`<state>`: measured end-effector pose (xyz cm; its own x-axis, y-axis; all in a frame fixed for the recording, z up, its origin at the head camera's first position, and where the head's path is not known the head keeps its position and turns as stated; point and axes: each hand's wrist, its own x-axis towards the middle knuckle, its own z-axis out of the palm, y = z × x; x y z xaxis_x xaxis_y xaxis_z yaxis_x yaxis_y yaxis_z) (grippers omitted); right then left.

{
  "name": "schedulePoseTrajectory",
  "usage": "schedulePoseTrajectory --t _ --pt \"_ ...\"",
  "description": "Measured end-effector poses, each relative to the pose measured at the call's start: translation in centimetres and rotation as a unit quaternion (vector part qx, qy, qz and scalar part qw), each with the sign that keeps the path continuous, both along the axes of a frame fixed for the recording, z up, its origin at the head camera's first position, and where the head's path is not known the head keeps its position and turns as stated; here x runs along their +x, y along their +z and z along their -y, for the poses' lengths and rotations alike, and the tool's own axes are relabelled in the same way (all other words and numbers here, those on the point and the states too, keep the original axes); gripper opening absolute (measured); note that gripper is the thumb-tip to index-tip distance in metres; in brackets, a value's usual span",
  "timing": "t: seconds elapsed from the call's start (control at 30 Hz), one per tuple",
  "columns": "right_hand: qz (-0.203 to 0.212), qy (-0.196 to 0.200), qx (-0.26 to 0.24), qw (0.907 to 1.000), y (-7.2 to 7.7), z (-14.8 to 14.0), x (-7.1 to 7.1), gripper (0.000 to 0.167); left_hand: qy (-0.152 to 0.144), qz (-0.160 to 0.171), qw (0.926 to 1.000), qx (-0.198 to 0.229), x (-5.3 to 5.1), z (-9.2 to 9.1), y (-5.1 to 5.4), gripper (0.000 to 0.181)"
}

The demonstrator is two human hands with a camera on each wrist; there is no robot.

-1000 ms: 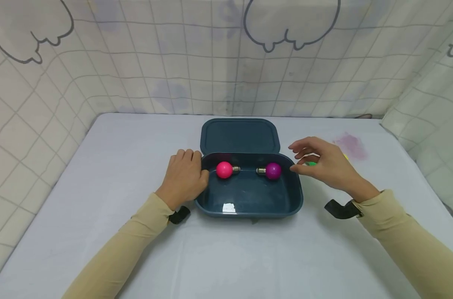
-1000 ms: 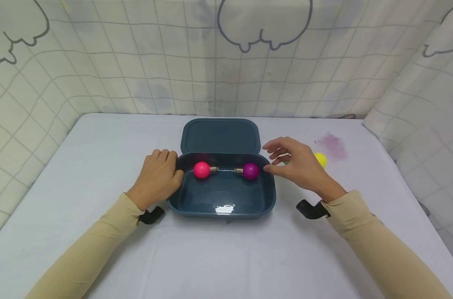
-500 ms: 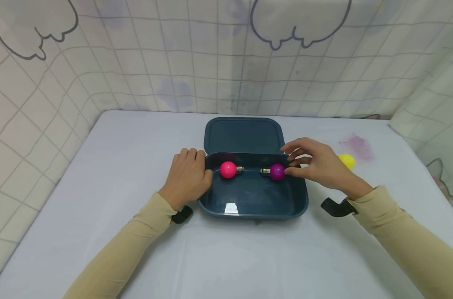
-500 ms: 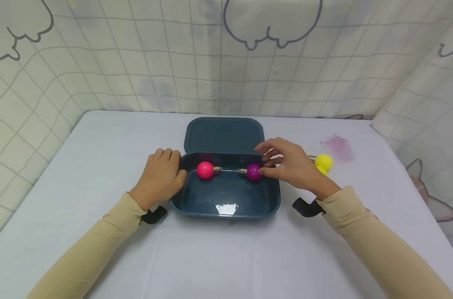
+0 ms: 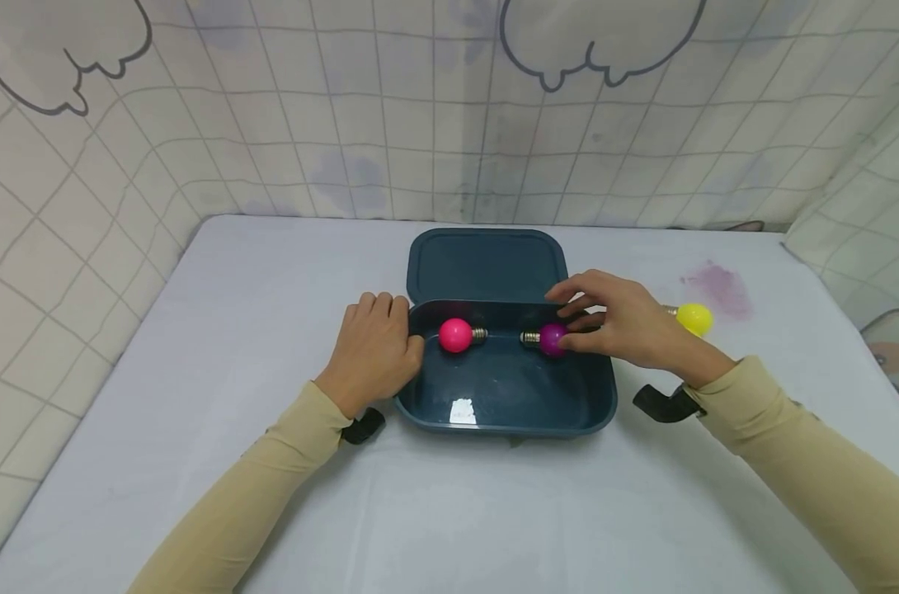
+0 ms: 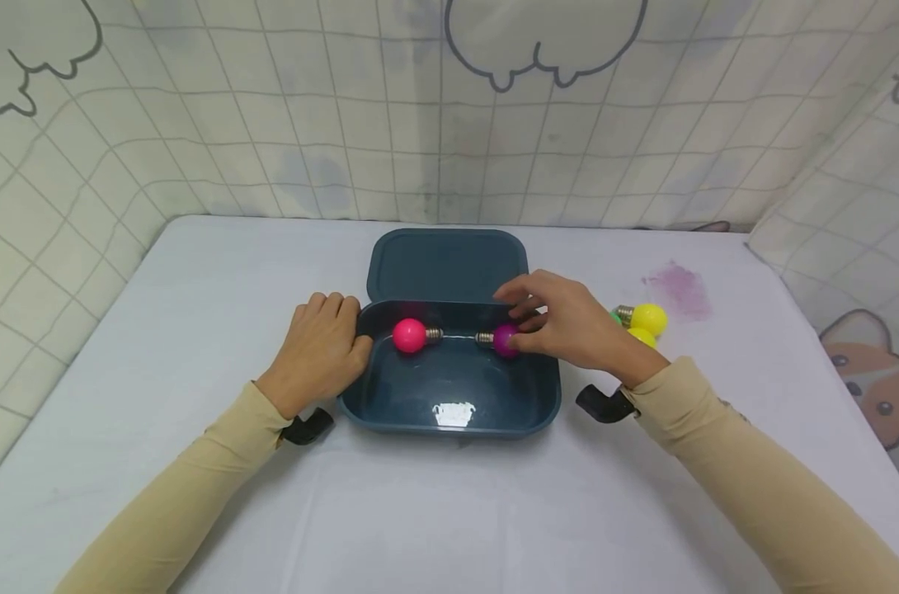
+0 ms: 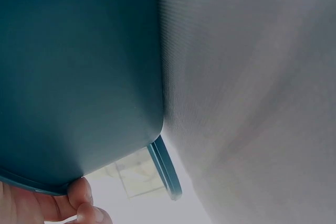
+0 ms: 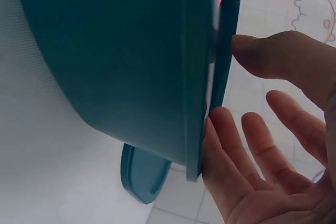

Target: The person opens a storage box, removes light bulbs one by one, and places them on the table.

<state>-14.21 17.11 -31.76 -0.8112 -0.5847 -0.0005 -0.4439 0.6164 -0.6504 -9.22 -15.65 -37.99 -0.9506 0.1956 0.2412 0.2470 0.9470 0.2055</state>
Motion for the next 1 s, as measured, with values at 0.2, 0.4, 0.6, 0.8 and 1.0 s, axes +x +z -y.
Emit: schedulePoseTrajectory --t 0.2,0.4,0.6,0.8,1.0 --pt "0.008 0.002 0.023 0.9997 0.2 0.5 0.0 0.056 0.0 0.004 1.0 0.0 0.0 0.0 0.1 0.023" --pt "0.008 0.001 0.049 0.9988 0.1 1.1 -0.1 0.055 -0.001 -0.001 1.0 -0.001 0.0 0.0 0.0 0.023" --pt "0.011 0.01 0.066 0.9977 -0.2 1.6 -0.1 0.052 -0.001 0.0 1.0 0.001 0.0 0.0 0.0 0.022" --pt "-0.007 0.022 0.059 0.998 -0.5 1.6 -0.1 0.048 -0.002 -0.002 1.0 0.002 0.0 0.0 0.0 0.021" --pt "-0.026 0.022 0.069 0.997 -0.8 1.8 -0.1 0.045 -0.001 -0.003 1.0 0.002 0.0 0.1 0.0 0.021"
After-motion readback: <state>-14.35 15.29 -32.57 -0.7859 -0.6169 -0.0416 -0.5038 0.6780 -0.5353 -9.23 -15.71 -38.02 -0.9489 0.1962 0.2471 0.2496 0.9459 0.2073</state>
